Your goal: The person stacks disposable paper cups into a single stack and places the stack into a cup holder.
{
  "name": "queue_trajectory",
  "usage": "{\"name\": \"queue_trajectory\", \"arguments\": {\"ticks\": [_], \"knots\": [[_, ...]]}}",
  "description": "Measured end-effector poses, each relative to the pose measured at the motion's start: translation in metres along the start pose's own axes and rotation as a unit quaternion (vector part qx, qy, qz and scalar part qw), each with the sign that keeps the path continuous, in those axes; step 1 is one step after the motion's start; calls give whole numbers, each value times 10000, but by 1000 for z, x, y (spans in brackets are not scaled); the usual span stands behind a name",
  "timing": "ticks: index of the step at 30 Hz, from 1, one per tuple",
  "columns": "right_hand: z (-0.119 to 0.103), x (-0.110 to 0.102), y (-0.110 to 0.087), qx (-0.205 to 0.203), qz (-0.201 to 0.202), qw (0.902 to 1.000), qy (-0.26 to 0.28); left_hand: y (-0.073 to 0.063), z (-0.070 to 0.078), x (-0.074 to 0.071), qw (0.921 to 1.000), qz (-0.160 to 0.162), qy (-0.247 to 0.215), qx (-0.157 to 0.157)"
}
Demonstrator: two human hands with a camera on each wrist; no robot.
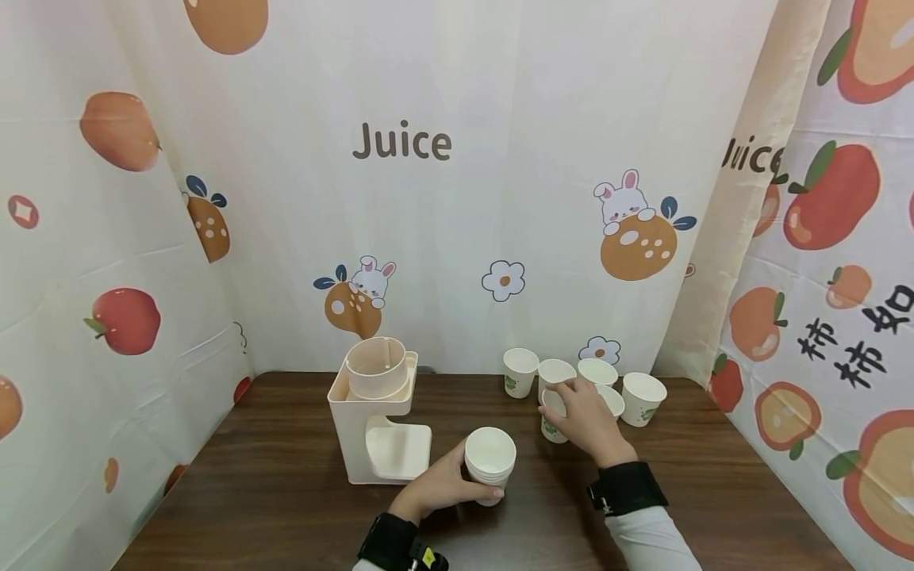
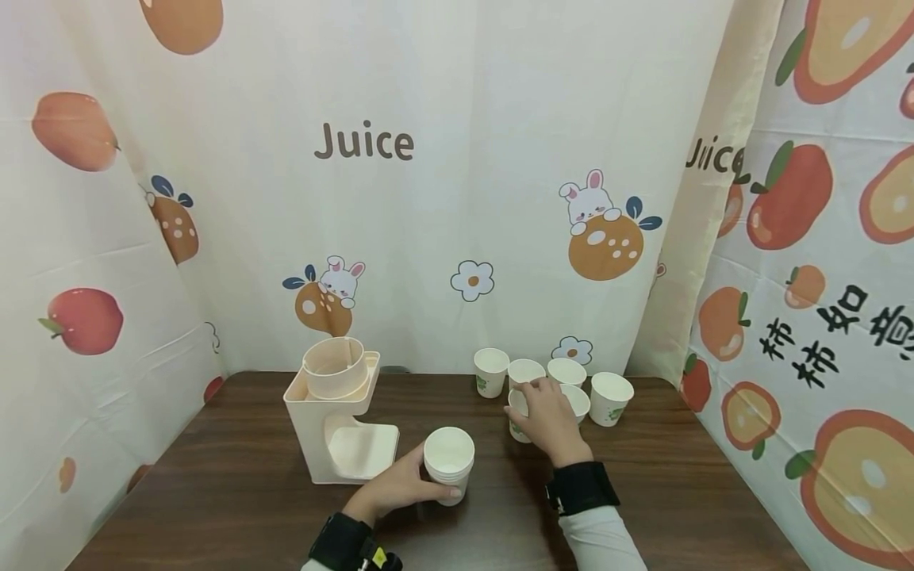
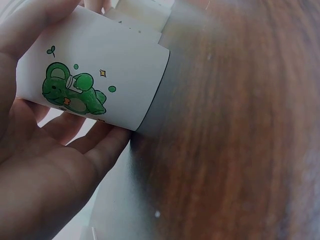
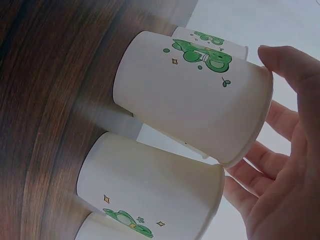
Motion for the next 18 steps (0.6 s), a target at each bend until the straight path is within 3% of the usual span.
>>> {"name": "queue_trajectory", "arguments": {"ticks": [10, 18], "knots": [[0, 1, -2, -6, -79, 9999, 115, 0, -1, 0, 10000, -43, -41, 72], [-6, 0, -3, 47, -181, 9997, 133, 1, 0, -1, 10000, -12, -70, -44]]}}
Point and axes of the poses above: each hand's wrist, its own y-axis towards the middle knuckle, its own x-axis out of the palm, z = x × y, the point moved 2 cm from there along y, towards the middle knuckle, and after that the axes turned 10 degrees about -z, right-handed, at the moved point
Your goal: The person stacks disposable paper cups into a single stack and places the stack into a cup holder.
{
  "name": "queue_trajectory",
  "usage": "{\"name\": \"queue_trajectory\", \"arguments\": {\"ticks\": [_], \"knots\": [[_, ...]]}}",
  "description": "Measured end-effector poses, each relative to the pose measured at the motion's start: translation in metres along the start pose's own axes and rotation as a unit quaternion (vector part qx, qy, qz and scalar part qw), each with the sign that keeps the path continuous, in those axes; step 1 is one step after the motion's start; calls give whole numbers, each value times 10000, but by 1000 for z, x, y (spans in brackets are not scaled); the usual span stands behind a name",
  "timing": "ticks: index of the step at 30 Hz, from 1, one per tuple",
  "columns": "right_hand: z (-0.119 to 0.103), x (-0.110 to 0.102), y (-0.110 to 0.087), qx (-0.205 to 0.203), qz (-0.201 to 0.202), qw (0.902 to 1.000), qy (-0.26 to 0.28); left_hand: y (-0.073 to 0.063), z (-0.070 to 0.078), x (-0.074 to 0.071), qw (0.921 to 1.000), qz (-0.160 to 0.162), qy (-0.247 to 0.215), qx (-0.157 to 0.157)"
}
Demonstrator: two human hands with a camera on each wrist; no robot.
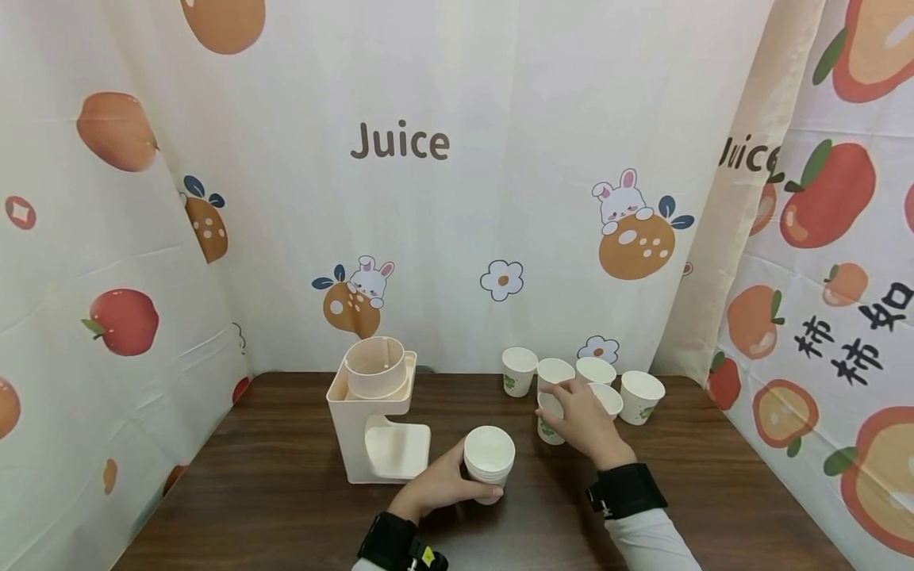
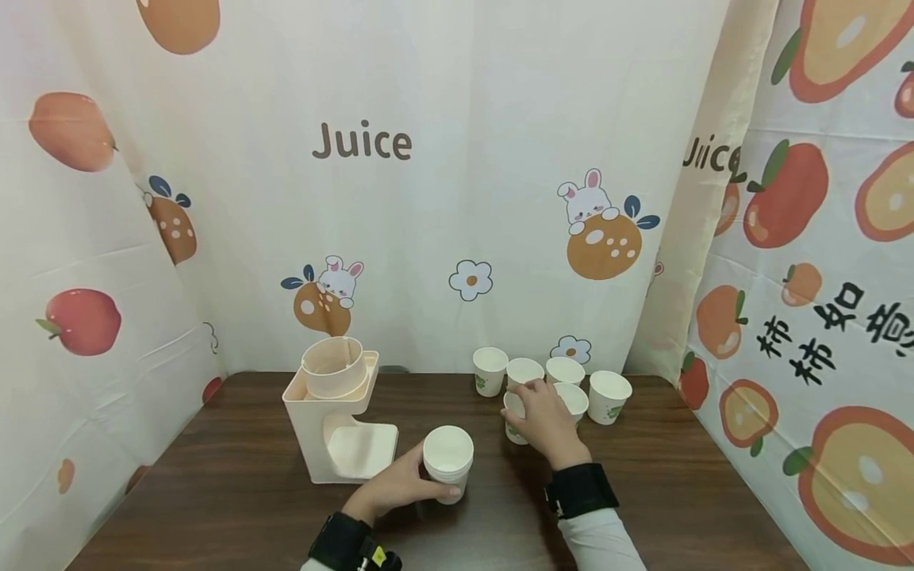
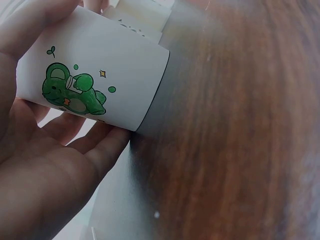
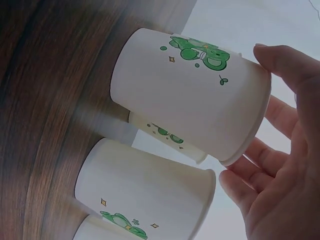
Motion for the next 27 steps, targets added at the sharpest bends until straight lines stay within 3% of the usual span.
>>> {"name": "queue_trajectory", "arguments": {"ticks": [11, 27], "knots": [[-9, 2, -4, -8, -204, 9997, 102, 1, -2, -1, 10000, -3, 57, 31], [-33, -12, -15, -188, -736, 9971, 62, 1, -2, -1, 10000, 36, 57, -70]]}}
Point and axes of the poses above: each hand's wrist, its own y-axis towards the middle knuckle, its own x-axis out of the palm, z = x × y, the point moved 2 cm from there along y, towards the middle knuckle, and after that the axes turned 10 degrees about -z, right-handed, at the moved point
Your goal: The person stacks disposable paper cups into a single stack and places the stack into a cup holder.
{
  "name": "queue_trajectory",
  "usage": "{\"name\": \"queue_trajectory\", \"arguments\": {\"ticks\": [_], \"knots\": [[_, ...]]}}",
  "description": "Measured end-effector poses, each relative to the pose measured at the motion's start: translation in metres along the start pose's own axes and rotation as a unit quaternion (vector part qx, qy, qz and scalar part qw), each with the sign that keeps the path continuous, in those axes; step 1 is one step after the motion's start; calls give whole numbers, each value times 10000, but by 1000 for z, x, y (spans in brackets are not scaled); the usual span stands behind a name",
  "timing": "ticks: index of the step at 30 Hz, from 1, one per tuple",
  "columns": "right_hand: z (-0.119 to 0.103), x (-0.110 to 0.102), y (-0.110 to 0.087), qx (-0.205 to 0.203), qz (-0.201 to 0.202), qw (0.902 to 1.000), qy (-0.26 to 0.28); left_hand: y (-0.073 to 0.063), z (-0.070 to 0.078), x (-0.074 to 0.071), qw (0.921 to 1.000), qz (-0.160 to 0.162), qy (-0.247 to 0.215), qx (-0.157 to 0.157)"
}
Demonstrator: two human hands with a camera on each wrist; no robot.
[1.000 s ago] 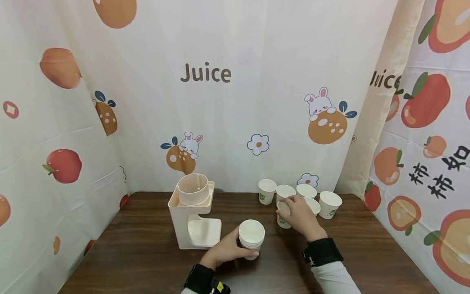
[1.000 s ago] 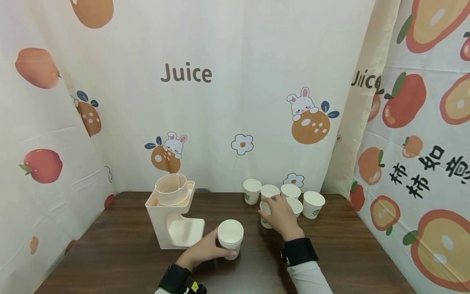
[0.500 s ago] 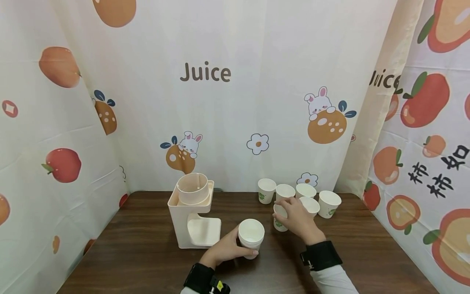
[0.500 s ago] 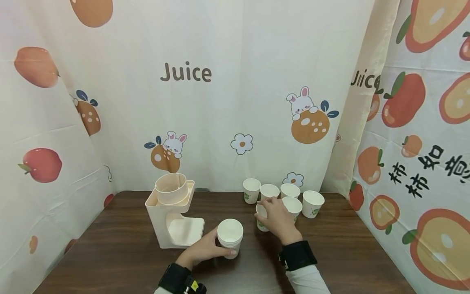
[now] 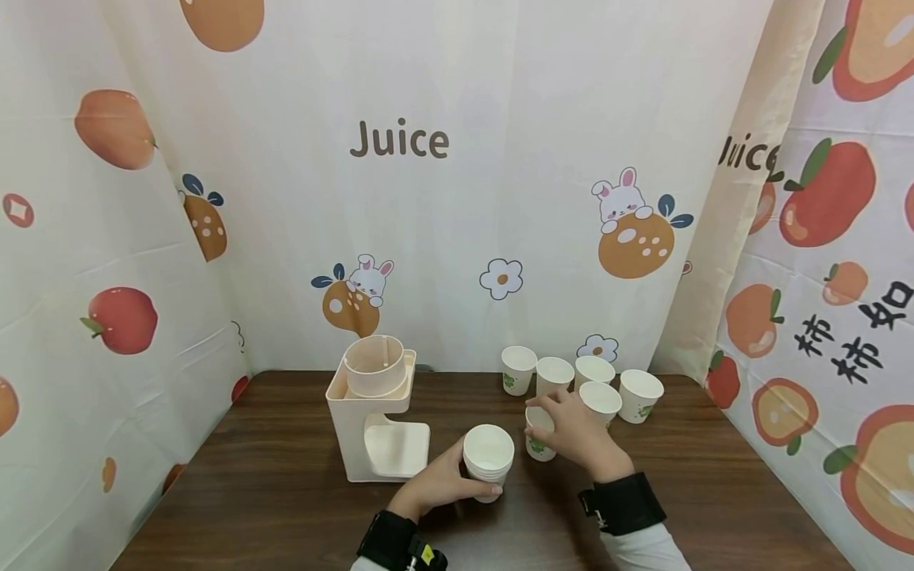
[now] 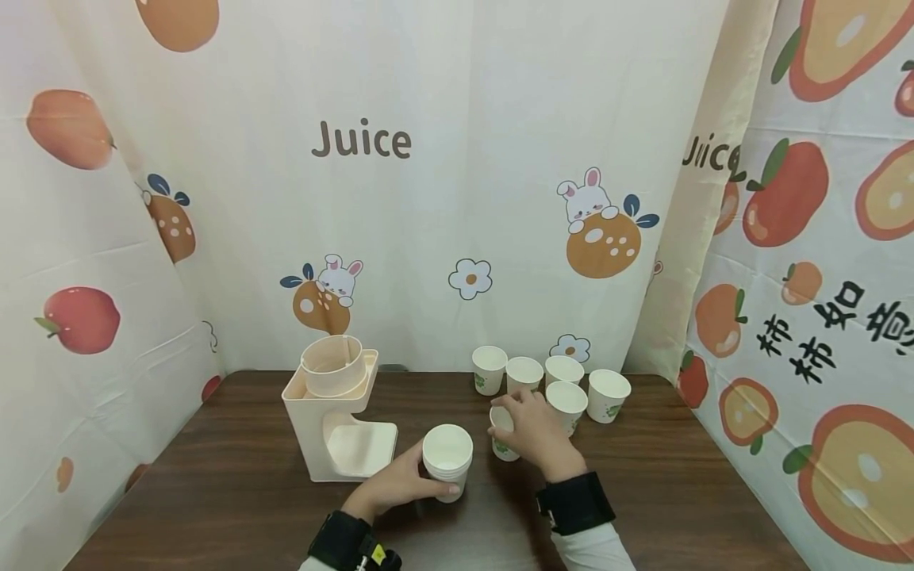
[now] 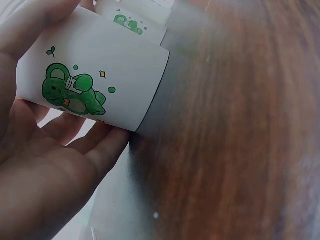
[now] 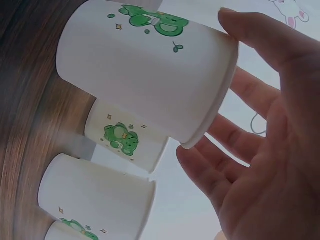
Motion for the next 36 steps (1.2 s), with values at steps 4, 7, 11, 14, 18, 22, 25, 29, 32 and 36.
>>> {"name": "queue_trajectory", "arguments": {"ticks": [4, 7, 11, 14, 18, 22, 25, 29, 32, 36], "knots": [[-2, 1, 0, 61, -31, 10000, -56, 0, 0, 0, 10000, 9, -8, -22], [-2, 3, 0, 74, -34, 10000, -52, 0, 0, 0, 10000, -12, 35, 21], [-2, 5, 0, 85, -29, 10000, 30, 0, -1, 0, 9999, -40, 87, 102], [-3, 5, -1, 149, -31, 9999, 64, 1, -1, 0, 9999, -36, 78, 120], [-2, 6, -3, 238, -33, 9996, 111, 1, -2, 0, 9998, -68, 54, 163], [-2, 8, -3, 286, -33, 9994, 198, 1, -2, 0, 9998, -83, 47, 163], [-1, 10, -4, 324, -35, 9992, 234, 1, -1, 0, 9999, -75, 48, 141], [-1, 10, -4, 336, -41, 9990, 292, 0, -1, 0, 9999, -78, 45, 146], [-1, 10, -4, 282, -24, 9991, 314, 0, -1, 0, 9998, -79, 40, 165], [-1, 11, -3, 152, 46, 9994, 304, 0, -1, 1, 9996, -129, 7, 232]]}}
Point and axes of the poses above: each hand's wrist, its own y-axis towards the middle knuckle, its own x-axis out of the palm, z = x × y, the point moved 2 cm from there along y, towards the middle knuckle, and after that the axes turned 10 degrees about -z, right-handed, at the moved point
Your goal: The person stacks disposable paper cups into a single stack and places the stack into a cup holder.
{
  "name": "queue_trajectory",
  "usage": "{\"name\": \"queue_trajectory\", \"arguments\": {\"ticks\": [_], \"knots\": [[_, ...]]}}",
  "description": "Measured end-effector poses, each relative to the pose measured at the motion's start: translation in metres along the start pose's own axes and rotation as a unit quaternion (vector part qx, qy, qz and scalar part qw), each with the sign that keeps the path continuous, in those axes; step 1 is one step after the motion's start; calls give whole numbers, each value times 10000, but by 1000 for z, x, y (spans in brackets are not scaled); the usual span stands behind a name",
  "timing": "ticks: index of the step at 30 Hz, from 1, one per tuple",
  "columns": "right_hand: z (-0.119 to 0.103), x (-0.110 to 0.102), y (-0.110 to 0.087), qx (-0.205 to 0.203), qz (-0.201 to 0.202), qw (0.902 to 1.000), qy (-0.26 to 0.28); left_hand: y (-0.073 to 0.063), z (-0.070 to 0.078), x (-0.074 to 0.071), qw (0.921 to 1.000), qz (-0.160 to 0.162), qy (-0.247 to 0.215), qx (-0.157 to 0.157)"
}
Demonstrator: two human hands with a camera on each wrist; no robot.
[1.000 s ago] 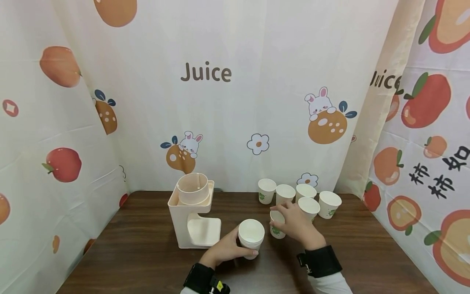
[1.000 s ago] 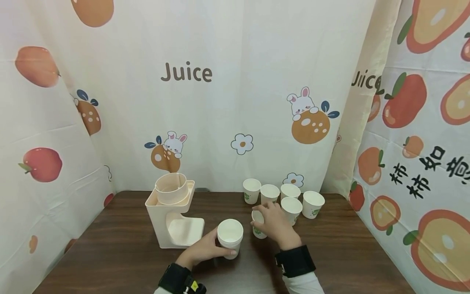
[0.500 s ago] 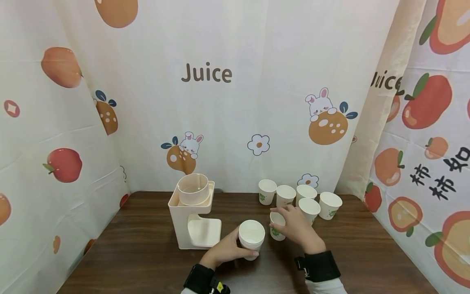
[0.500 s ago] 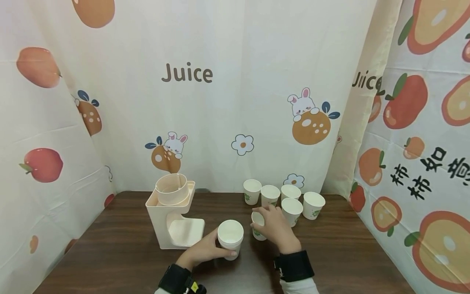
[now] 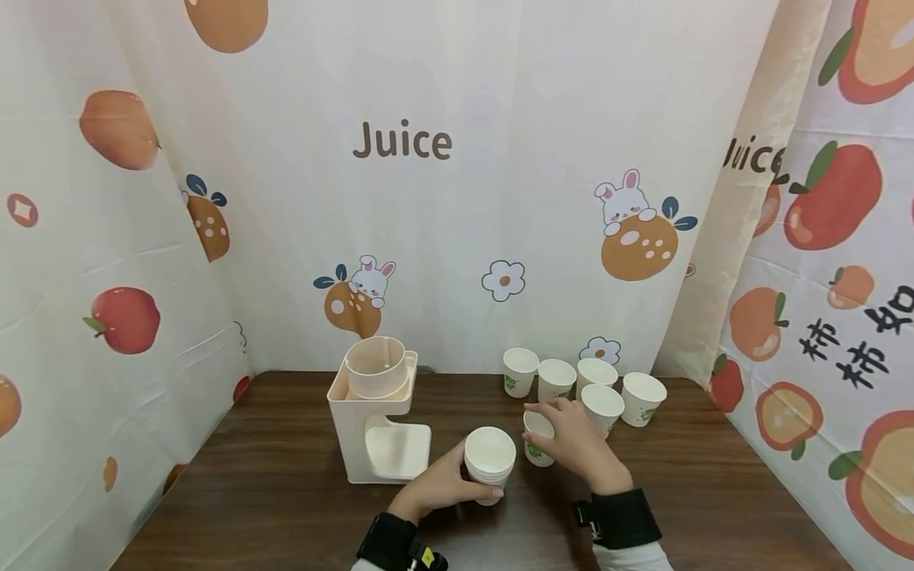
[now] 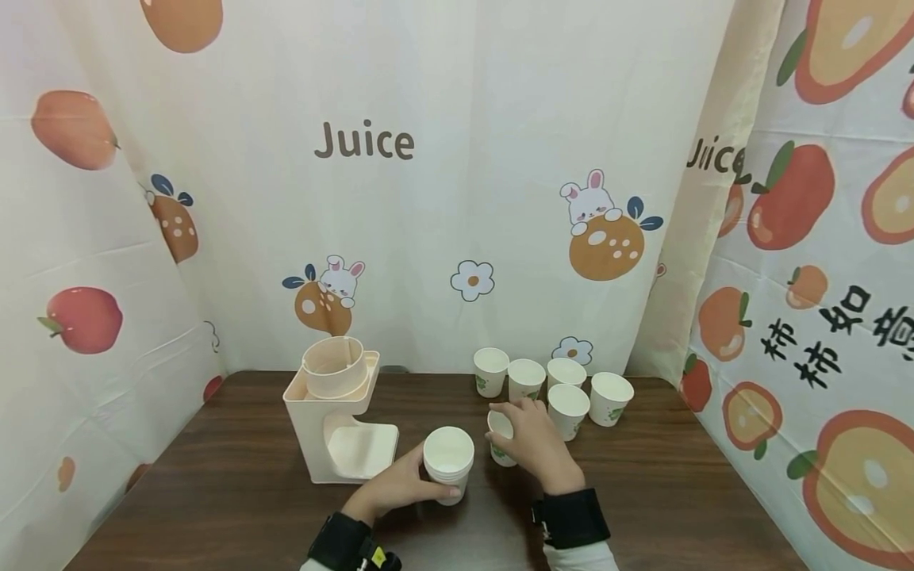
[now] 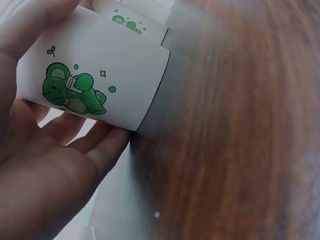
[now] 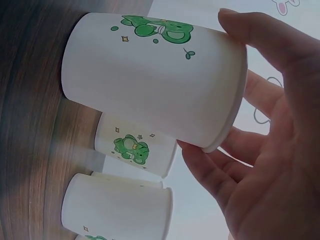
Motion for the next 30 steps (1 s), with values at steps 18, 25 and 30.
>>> {"name": "queue_trajectory", "arguments": {"ticks": [18, 25, 30], "knots": [[-6, -21, -7, -1162, 1203, 9855, 303, -1, 1, 0, 10000, -35, -89, 11], [-17, -35, -14, -1487, 1378, 9781, 471, -2, 2, 0, 10000, -9, -66, -49], [-25, -41, -17, -1558, 1453, 9757, 508, -1, 1, -1, 10000, -21, -76, -29]]}}
Point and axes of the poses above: each hand's wrist, its own y-axis towards the middle knuckle, its own x-axis out of the palm, z = x × y, the point moved 2 cm from there along y, towards the middle knuckle, and after that the axes turned 10 degrees about -z, right-handed, at the moved point
